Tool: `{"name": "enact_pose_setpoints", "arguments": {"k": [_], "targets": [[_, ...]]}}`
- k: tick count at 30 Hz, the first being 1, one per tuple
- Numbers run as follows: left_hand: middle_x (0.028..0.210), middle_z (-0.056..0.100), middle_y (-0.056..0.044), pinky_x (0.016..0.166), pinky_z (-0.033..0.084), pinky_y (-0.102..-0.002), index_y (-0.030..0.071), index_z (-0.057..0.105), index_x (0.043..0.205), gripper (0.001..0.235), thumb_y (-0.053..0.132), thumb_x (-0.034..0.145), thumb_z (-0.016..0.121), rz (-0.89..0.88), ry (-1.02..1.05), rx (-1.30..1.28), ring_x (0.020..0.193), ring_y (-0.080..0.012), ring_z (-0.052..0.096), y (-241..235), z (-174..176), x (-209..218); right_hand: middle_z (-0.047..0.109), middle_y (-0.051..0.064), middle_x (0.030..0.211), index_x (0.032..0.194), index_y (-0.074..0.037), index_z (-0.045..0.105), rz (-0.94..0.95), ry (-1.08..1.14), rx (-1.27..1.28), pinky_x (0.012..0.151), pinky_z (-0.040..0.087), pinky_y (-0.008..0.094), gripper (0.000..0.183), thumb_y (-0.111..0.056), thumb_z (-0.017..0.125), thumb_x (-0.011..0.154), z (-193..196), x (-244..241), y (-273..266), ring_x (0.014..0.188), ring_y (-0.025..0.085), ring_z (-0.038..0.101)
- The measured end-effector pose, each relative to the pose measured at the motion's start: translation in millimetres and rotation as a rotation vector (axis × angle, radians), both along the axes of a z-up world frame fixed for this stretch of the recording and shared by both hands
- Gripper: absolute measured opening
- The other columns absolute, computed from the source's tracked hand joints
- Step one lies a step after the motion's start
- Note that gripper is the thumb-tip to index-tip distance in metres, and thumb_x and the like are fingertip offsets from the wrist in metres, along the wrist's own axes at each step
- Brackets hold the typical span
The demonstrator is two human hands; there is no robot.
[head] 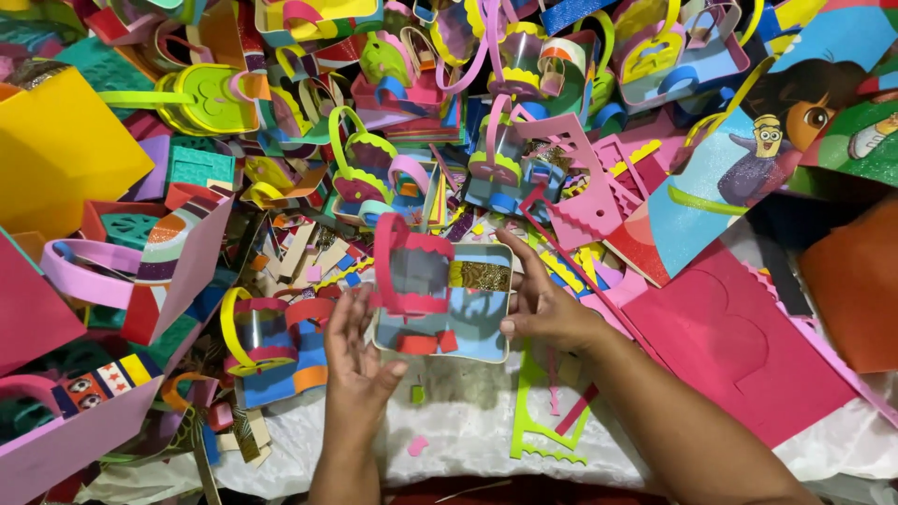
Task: Assembling decorative gift containers by gluing foam strips and characters onto a base.
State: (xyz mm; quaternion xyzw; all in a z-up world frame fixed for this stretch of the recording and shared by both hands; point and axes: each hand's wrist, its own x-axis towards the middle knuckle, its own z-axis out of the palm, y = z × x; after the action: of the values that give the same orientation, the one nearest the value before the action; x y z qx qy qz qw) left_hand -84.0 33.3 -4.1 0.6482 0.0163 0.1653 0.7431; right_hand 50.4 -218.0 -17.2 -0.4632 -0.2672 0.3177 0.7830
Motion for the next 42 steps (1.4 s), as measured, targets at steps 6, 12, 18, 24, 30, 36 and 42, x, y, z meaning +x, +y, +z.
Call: {"name": "enact_pose_setpoints", "arguments": {"k": [6, 12, 18, 24, 30, 36, 42], "targets": [[0.16, 0.033, -0.02, 0.117, 0.033, -0.059, 0.012, 0.028, 0.158, 0.092, 0.054, 0.087, 0.069, 0.053, -0.103, 0.078, 0.147, -0.0366, 0.036, 18.7, 5.7, 39.5, 0.053, 0.025, 0.144, 0.16, -0.018, 0.021, -0.121, 0.083, 0.188, 0.069, 0.07, 0.043, 0.113, 0.002, 0.088, 0.073, -22.3, -20.6, 24.6, 0.109, 0.038, 0.07], [0.153, 0.047, -0.015, 0.125, 0.023, -0.046, 0.009, 0.038, 0.155, 0.083, 0.064, 0.095, 0.057, 0.127, -0.22, 0.138, 0.145, -0.0245, 0.037, 11.6, 0.6, 71.1, 0.057, 0.032, 0.138, 0.157, -0.017, 0.027, -0.043, 0.245, 0.22, 0.076, 0.069, 0.051, 0.083, -0.054, 0.066, 0.093, -33.1, -25.4, 29.8, 0.109, 0.042, 0.071], [0.159, 0.042, -0.018, 0.124, 0.03, -0.048, 0.006, 0.035, 0.155, 0.09, 0.063, 0.092, 0.064, 0.034, -0.331, 0.049, 0.144, -0.0288, 0.043, 2.5, 5.1, 77.6, -0.006, 0.015, 0.17, 0.163, -0.026, 0.023, -0.252, 0.223, -0.083, 0.075, 0.064, 0.065, 0.079, -0.042, 0.058, 0.094, 15.1, -37.3, 32.6, 0.144, 0.06, 0.021], [0.153, 0.037, -0.018, 0.12, 0.034, -0.052, 0.008, 0.045, 0.144, 0.069, 0.057, 0.097, 0.057, 0.268, -0.362, 0.554, 0.145, -0.0378, 0.04, 24.0, -2.9, 50.5, 0.07, 0.013, 0.089, 0.163, -0.016, 0.023, -0.239, 0.17, 0.066, 0.065, 0.072, 0.042, 0.075, -0.017, 0.058, 0.096, 20.3, -39.5, 33.4, 0.075, 0.021, 0.073], [0.132, 0.053, -0.005, 0.117, 0.026, -0.063, 0.03, 0.073, 0.105, 0.048, 0.065, 0.073, 0.081, 0.412, -0.221, 1.357, 0.125, -0.0275, 0.046, -13.1, 4.6, 3.0, 0.05, 0.02, 0.153, 0.165, -0.031, 0.013, -0.265, 0.295, -0.019, 0.093, 0.056, 0.047, 0.093, -0.026, 0.068, 0.089, -33.4, -18.9, 24.6, 0.121, 0.035, 0.064], [0.157, 0.041, -0.008, 0.116, -0.002, -0.079, 0.031, 0.07, 0.094, 0.028, 0.043, 0.074, 0.086, 0.298, -0.13, 1.298, 0.147, -0.0442, 0.027, -38.0, -7.7, 8.7, 0.06, 0.019, 0.134, 0.166, -0.024, -0.002, -0.25, 0.252, -0.12, 0.095, 0.051, 0.047, 0.098, -0.024, 0.063, 0.093, -61.2, -21.1, 17.4, 0.12, 0.034, 0.062], [0.158, 0.039, -0.007, 0.113, -0.001, -0.083, 0.035, 0.076, 0.089, 0.017, 0.039, 0.074, 0.085, 0.28, -0.098, 1.216, 0.15, -0.0477, 0.02, -39.9, -7.1, 10.2, 0.062, 0.016, 0.132, 0.166, -0.023, 0.008, -0.148, 0.166, -0.03, 0.102, 0.049, 0.045, 0.085, -0.02, 0.06, 0.1, -52.4, -20.8, 22.0, 0.123, 0.03, 0.063]]}}
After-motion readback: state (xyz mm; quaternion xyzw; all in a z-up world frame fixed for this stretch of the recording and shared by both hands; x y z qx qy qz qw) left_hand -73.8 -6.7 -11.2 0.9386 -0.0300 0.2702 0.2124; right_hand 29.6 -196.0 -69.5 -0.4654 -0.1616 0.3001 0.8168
